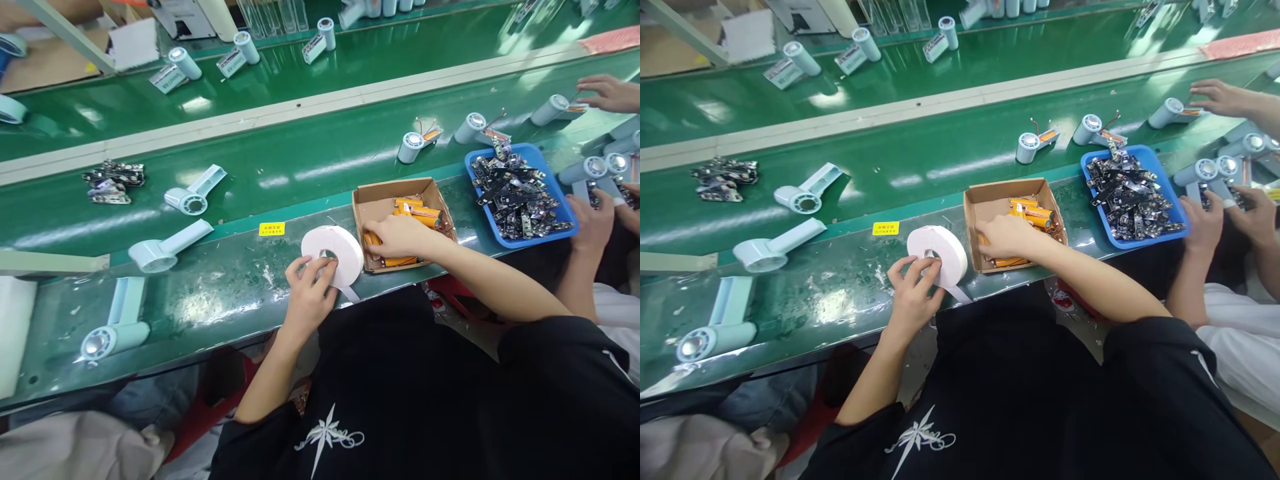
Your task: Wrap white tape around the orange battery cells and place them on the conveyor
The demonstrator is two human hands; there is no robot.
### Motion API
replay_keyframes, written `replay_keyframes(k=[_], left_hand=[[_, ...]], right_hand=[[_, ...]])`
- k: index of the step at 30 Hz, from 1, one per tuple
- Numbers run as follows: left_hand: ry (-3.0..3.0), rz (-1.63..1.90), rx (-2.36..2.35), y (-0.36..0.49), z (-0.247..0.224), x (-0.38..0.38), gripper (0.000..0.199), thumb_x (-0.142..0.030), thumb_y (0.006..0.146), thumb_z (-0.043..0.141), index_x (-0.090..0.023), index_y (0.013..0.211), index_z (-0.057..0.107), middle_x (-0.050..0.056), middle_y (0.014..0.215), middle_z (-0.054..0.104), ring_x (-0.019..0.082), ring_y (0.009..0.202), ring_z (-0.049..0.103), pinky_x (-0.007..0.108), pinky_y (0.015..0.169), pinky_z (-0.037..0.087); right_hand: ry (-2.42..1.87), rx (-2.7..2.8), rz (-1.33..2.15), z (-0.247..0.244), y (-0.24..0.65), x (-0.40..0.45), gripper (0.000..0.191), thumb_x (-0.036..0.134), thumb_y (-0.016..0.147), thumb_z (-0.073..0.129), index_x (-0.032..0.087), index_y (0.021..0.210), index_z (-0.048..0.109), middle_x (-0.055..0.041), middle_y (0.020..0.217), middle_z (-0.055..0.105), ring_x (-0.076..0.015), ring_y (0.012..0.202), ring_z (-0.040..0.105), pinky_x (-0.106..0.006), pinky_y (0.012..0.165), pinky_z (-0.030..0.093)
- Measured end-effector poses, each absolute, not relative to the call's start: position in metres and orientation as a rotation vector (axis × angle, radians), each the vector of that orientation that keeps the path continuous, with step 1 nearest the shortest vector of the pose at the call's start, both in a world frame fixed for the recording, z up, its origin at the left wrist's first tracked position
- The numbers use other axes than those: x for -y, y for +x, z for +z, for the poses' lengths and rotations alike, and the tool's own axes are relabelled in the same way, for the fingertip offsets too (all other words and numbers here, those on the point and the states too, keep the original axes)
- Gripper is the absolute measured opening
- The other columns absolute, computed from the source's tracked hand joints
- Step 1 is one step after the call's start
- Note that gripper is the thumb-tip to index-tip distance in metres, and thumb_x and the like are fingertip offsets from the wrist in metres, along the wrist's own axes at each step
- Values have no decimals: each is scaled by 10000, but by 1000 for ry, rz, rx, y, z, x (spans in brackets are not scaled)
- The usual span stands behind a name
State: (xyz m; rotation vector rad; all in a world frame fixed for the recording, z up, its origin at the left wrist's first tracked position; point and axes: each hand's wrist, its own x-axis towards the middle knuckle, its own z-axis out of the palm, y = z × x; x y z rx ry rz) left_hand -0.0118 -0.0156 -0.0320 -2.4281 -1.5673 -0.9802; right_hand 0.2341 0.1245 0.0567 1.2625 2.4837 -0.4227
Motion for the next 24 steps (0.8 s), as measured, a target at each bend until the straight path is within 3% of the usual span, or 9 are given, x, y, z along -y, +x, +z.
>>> replay_keyframes(k=[3,7,10,12,14,17,21,24], left_hand=[[-2433,-975,1572,-10,-32,15,445,-37,924,685,-212,1330,736,126,1244,771,360,1319,544,541,1121,497],[-2458,-958,1550,-12,-29,12,478,-1,914,676,-207,1340,745,121,1244,775,347,1317,531,495,1086,533],[-2475,-904,1520,-16,-25,11,518,25,906,671,-204,1364,749,114,1238,778,346,1324,497,451,1060,556],[-2464,-862,1508,-20,-22,11,534,42,904,666,-207,1369,753,106,1230,782,345,1320,488,439,1066,555],[-2456,-829,1491,-23,-18,11,536,45,917,668,-217,1377,752,96,1221,789,335,1313,496,430,1075,547],[-2477,-797,1417,-25,-11,11,530,27,947,682,-238,1402,738,77,1219,803,307,1322,514,414,1094,529],[-2500,-749,1347,-25,-4,9,564,42,945,686,-246,1429,723,54,1250,810,294,1334,513,404,1120,506],[-2520,-712,1332,-25,0,8,591,53,938,675,-250,1444,721,52,1269,807,298,1331,512,413,1126,503]], right_hand=[[1322,-2485,-391,48,228,-116,467,408,1132,549,187,1539,609,-218,1173,793,-413,1051,778,-408,820,552],[1373,-2513,-298,44,222,-119,527,233,1133,476,113,1646,463,-241,1144,785,-395,997,782,-418,808,559],[1455,-2525,-173,53,225,-136,487,98,1081,458,30,1550,569,-284,1190,770,-398,1056,771,-441,839,565],[1492,-2595,-310,64,234,-142,353,153,1070,569,69,1377,723,-231,1169,790,-368,1058,766,-430,868,570],[1515,-2732,-671,73,248,-139,286,273,1031,722,156,1277,808,-123,1094,818,-306,1001,769,-395,882,581],[1632,-2949,-1082,77,265,-120,381,402,996,792,248,1342,825,-27,1030,824,-242,930,760,-354,881,590],[1912,-2956,-831,72,277,-104,307,403,1003,749,207,1214,855,-54,974,810,-248,886,738,-370,857,582],[1752,-2816,-809,73,289,-106,241,381,998,716,193,1046,859,-67,892,791,-244,815,719,-371,812,564]])
